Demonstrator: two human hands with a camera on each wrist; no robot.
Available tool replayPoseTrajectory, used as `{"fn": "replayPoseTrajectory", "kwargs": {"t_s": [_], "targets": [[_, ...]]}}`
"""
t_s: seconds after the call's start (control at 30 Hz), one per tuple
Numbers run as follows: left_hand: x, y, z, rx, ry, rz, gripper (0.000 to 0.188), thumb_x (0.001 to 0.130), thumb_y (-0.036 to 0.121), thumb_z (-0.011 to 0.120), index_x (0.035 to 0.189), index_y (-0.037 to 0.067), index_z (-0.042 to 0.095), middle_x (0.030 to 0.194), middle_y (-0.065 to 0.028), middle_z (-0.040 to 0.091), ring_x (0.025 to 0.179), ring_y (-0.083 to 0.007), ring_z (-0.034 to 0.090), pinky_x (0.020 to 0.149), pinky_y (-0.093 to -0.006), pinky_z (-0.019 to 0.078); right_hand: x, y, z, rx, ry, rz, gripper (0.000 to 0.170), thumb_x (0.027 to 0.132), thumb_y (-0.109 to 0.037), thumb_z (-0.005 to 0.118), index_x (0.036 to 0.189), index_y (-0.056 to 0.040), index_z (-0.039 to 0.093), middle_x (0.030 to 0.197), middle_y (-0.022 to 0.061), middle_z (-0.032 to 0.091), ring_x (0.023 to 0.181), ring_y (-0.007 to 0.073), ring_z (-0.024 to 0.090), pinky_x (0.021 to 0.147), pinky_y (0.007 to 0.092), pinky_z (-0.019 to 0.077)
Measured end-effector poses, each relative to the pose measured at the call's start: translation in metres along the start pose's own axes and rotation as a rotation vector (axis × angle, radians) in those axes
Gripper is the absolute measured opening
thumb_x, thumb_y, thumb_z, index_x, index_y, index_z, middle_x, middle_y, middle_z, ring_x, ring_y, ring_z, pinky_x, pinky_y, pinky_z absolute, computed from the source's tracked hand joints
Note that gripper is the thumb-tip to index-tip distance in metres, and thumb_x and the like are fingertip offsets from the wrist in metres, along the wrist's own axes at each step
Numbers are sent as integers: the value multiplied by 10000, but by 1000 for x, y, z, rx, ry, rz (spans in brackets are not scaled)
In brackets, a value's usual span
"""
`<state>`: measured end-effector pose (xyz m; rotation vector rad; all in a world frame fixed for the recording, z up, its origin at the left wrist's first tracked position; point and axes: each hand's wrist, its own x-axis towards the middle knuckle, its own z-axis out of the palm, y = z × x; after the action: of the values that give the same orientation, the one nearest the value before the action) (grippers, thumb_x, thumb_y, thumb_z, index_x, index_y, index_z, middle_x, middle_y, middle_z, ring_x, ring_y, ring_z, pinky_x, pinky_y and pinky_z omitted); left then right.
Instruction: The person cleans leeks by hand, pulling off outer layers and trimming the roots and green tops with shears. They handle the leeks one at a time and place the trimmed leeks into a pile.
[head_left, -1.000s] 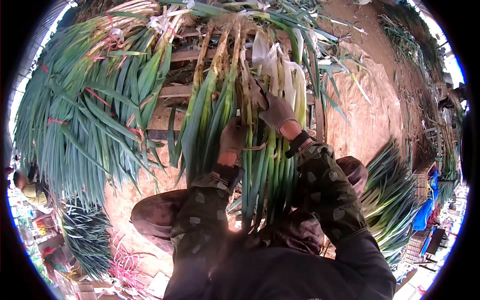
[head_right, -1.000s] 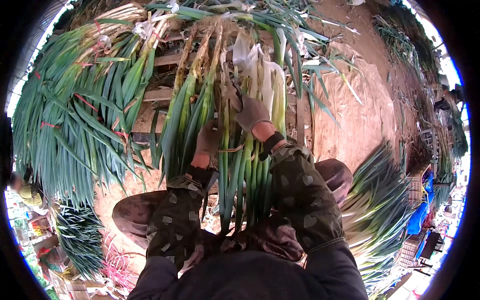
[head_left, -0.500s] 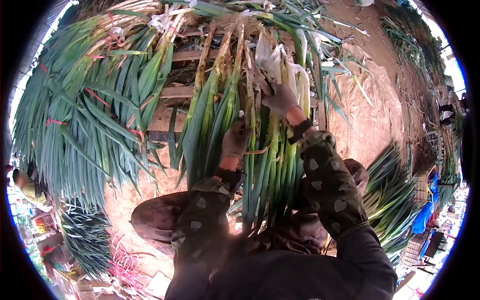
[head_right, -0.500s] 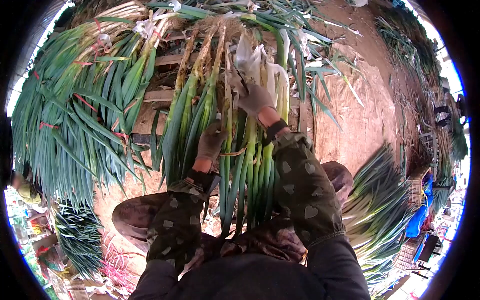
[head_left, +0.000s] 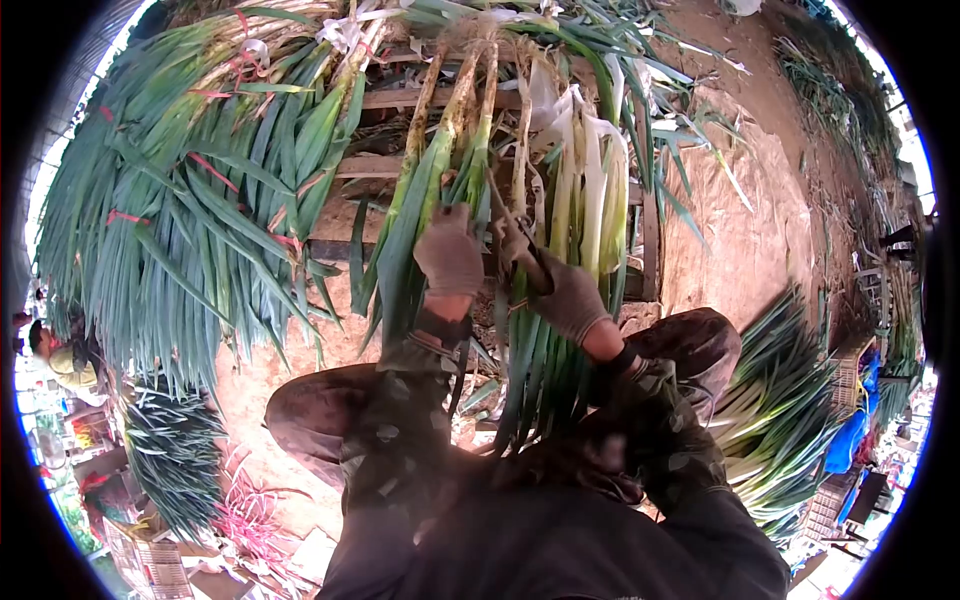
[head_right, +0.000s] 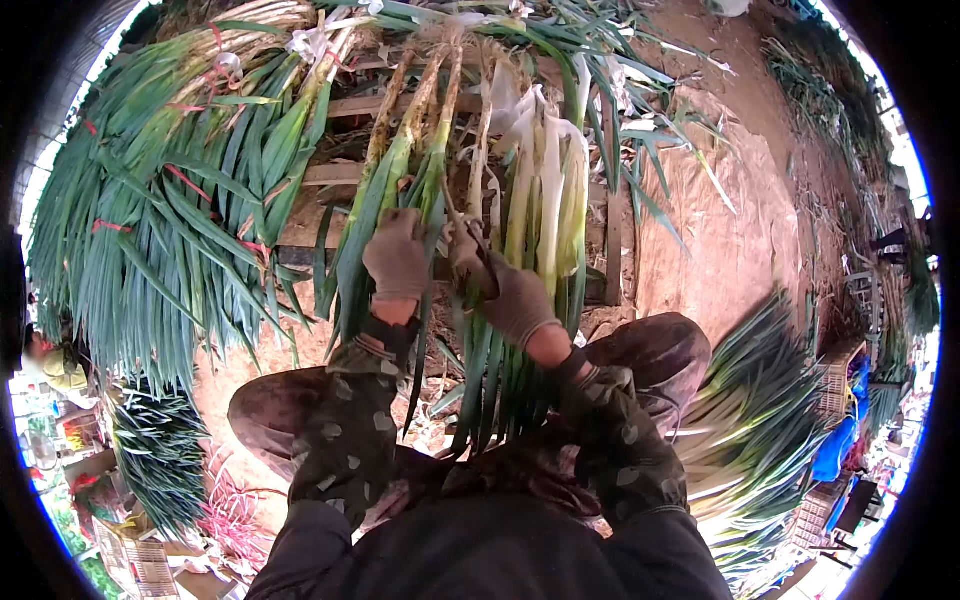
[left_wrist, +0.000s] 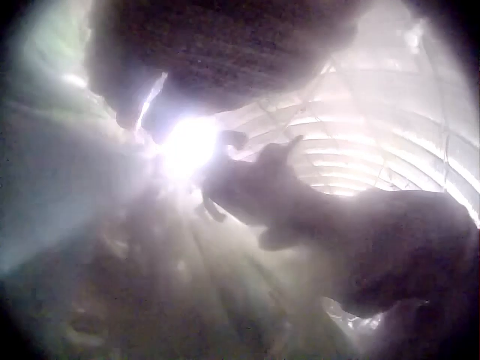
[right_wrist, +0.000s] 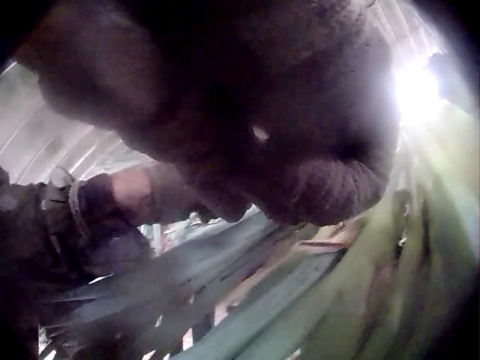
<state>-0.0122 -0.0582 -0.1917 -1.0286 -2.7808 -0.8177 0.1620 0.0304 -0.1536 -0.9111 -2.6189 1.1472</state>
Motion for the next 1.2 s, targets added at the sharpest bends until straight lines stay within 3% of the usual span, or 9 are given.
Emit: {"fn": "replayPoseTrajectory", "kwargs": {"t_s": [0.1,0.3,0.5,0.6,0.8,0.9,1.0,1.1,1.2], "targets": [[18,-12,7,233,-114,72,201,800,213,710,980,136,661,1076,-117,604,875,-349,668,691,-450,549,-7,-5,14,-42,-54,14,477,787,-220,697,1209,-79,524,856,258,659,847,468,634,734,528,504],[17,4,15,299,-151,-9,201,795,215,711,978,143,667,1146,-115,536,1027,-332,606,770,-430,528,18,-5,17,-119,-29,65,433,782,-238,713,1113,-39,516,844,266,660,845,467,639,737,536,504],[21,-5,15,257,-165,35,259,771,250,727,1017,182,682,1196,-121,548,1116,-345,562,841,-473,487,64,-3,13,-151,30,44,395,770,-247,727,1038,-19,546,838,263,662,845,466,641,743,532,507],[26,-5,16,206,-169,38,297,785,283,743,1033,136,670,1175,-153,574,1022,-390,593,816,-512,484,83,-2,11,-156,34,49,377,766,-239,724,1020,-15,557,840,263,662,850,465,642,750,526,508],[35,-7,25,203,-154,74,313,793,336,723,1018,124,674,1068,-158,620,976,-414,601,767,-526,488,127,-2,5,-122,70,78,370,742,-225,723,1020,-16,597,870,253,669,872,452,642,761,499,508],[38,-4,25,184,-106,53,183,753,194,699,914,109,681,1010,-133,609,970,-354,607,760,-472,494,151,2,2,-160,86,55,372,747,-233,718,1027,-12,614,901,255,674,890,453,644,777,497,511],[39,-8,32,204,-108,46,197,737,144,674,929,101,666,992,-144,598,960,-365,607,760,-473,492,181,16,3,-211,120,30,388,744,-256,718,1033,-18,619,916,249,676,895,445,645,779,492,510],[38,-11,35,184,-97,60,229,799,156,625,1020,104,655,997,-188,593,938,-427,609,757,-541,486,205,24,2,-235,132,40,404,736,-277,722,1037,-27,620,922,245,676,900,438,646,786,488,511],[38,-8,35,171,-121,36,229,766,115,628,994,98,642,1011,-193,587,911,-428,618,762,-534,491,223,21,-3,-230,145,41,393,740,-271,711,1035,-26,627,935,247,677,919,436,647,808,485,515]]}}
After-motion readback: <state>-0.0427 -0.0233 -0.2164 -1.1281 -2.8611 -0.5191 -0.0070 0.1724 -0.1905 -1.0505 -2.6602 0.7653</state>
